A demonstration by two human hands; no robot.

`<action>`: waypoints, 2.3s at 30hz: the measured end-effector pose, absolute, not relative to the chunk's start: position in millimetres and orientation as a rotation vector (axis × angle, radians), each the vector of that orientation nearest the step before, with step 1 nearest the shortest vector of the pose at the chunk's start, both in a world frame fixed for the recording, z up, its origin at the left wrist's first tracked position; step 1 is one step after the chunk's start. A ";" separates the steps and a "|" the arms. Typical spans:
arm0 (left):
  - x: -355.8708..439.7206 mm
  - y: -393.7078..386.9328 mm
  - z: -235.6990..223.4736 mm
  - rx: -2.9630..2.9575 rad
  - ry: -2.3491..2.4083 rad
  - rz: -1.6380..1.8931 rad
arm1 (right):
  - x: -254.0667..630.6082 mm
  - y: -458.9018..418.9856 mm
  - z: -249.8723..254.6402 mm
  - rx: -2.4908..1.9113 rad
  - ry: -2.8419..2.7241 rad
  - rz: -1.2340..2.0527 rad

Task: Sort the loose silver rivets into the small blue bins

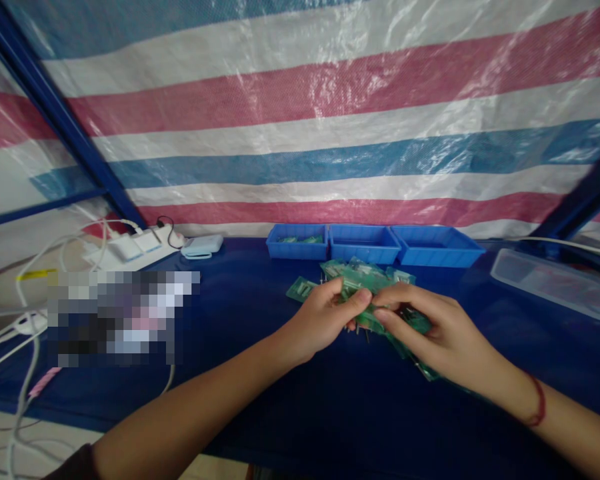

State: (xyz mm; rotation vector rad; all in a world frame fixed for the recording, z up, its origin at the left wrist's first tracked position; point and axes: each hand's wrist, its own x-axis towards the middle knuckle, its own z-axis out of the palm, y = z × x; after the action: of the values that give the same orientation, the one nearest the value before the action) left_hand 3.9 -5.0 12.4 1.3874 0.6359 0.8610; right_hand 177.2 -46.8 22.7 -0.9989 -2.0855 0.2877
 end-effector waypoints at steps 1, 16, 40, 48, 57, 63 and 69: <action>4.1 -5.0 12.5 1.407 0.640 0.865 | 176.7 -46.7 21.1 -1.017 -2.060 0.309; -11.2 48.0 45.1 1.768 1.270 1.148 | 184.3 -38.4 20.0 -1.091 -1.854 0.468; -41.8 24.7 11.1 2.641 1.429 0.395 | 171.8 -46.6 18.2 -0.979 -2.345 0.197; -46.6 35.4 10.4 2.513 1.487 0.433 | 172.8 -44.7 14.2 -0.989 -2.339 0.185; -53.6 54.5 -0.8 2.213 1.493 0.557 | 173.6 -45.5 15.1 -0.967 -2.346 0.191; -54.9 58.7 5.8 2.175 1.528 0.859 | 175.6 -45.7 14.9 -0.969 -2.368 0.162; -39.7 38.7 26.5 2.061 1.198 1.352 | 173.9 -39.0 12.4 -1.111 -2.121 0.280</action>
State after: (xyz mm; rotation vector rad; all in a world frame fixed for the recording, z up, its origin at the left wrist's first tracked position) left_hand -39.7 38.7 26.5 2.0610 1.1979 1.3518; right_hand 173.9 -39.0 12.4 -1.1114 -2.1207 0.2803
